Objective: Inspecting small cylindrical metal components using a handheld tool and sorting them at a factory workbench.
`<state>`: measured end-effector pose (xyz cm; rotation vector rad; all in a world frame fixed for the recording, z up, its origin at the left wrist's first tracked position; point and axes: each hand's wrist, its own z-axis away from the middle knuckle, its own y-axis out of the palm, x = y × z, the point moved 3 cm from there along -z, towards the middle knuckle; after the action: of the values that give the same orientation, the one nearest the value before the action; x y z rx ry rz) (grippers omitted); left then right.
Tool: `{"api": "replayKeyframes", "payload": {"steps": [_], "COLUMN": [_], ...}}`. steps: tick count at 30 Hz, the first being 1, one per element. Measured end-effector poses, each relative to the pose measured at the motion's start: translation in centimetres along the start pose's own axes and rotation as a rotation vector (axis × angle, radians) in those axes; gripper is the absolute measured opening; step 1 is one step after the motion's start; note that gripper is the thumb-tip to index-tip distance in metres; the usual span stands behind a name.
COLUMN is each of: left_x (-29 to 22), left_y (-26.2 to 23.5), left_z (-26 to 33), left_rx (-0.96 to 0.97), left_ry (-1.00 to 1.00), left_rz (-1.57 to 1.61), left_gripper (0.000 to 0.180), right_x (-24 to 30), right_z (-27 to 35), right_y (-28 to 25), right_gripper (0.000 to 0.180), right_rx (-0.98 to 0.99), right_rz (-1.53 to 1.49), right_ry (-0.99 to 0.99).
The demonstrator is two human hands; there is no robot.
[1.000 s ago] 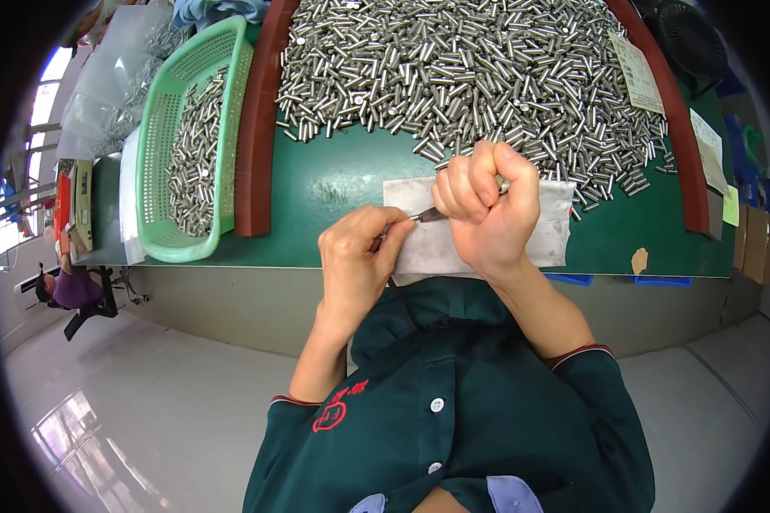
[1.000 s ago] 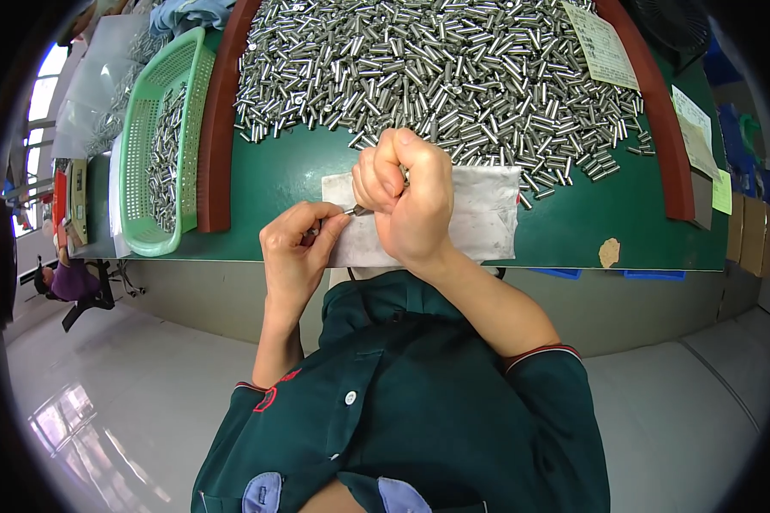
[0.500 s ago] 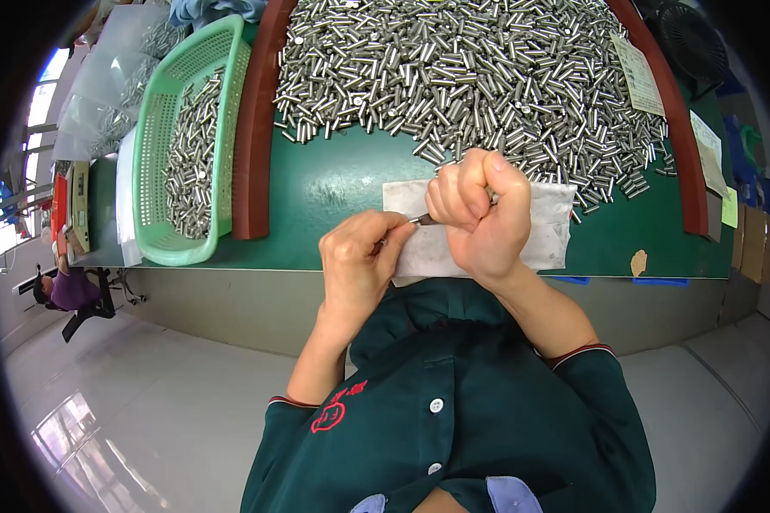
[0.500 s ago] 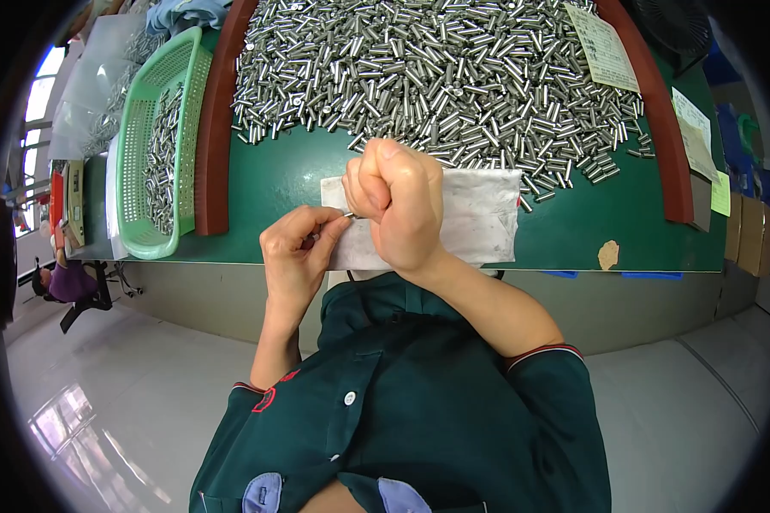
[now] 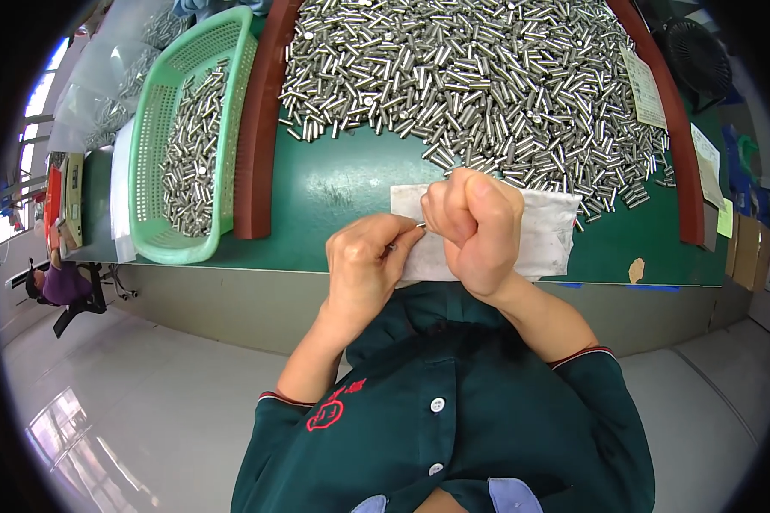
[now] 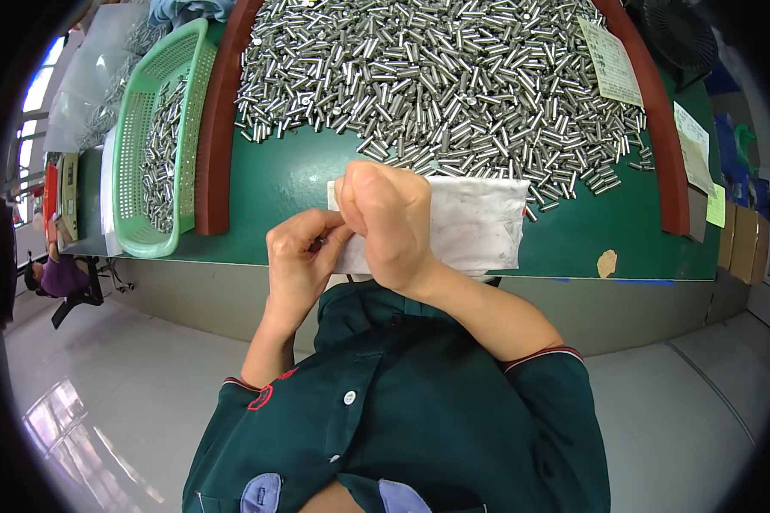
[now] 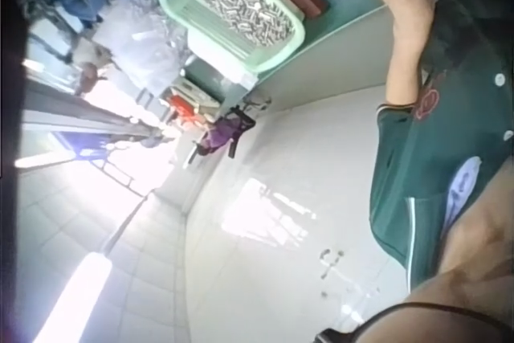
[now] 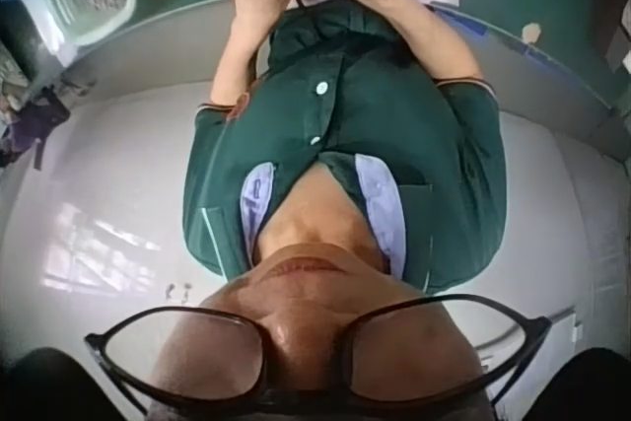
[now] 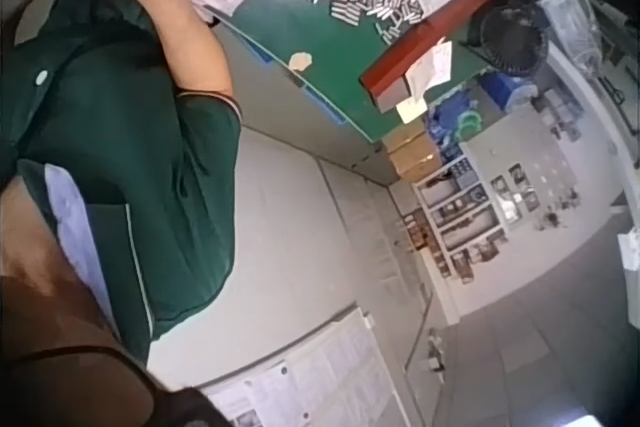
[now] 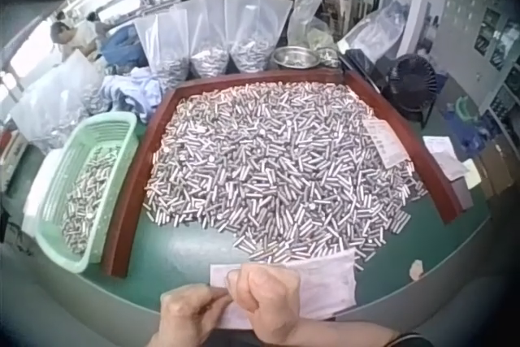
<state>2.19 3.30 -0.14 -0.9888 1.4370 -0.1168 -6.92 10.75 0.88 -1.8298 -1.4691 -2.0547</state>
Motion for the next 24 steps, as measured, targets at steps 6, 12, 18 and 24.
{"api": "replayKeyframes", "payload": {"steps": [6, 12, 18, 24], "left_x": [-0.2, 2.3, 3.1, 3.1], "left_y": [-1.0, -1.0, -0.8, -0.8], "left_z": [0.1, -0.4, -0.7, -0.9], "left_rx": [-0.048, 0.182, 0.103, 0.104], "left_ry": [-0.096, -0.494, -0.446, -0.429], "left_rz": [0.157, 1.418, 1.39, 1.373], "left_gripper": [0.007, 0.01, 0.01, 0.009], "right_x": [-0.3, -0.4, -0.2, -0.2], "right_z": [-0.6, -0.3, -0.4, -0.5], "right_y": [-1.2, -1.4, -1.3, -1.4], "right_gripper": [0.037, 0.036, 0.036, 0.037], "right_rx": [-0.026, -0.024, -0.027, -0.02], "right_rz": [-0.153, -0.198, -0.18, -0.183], "right_ry": [0.167, 0.142, 0.139, 0.129]}}
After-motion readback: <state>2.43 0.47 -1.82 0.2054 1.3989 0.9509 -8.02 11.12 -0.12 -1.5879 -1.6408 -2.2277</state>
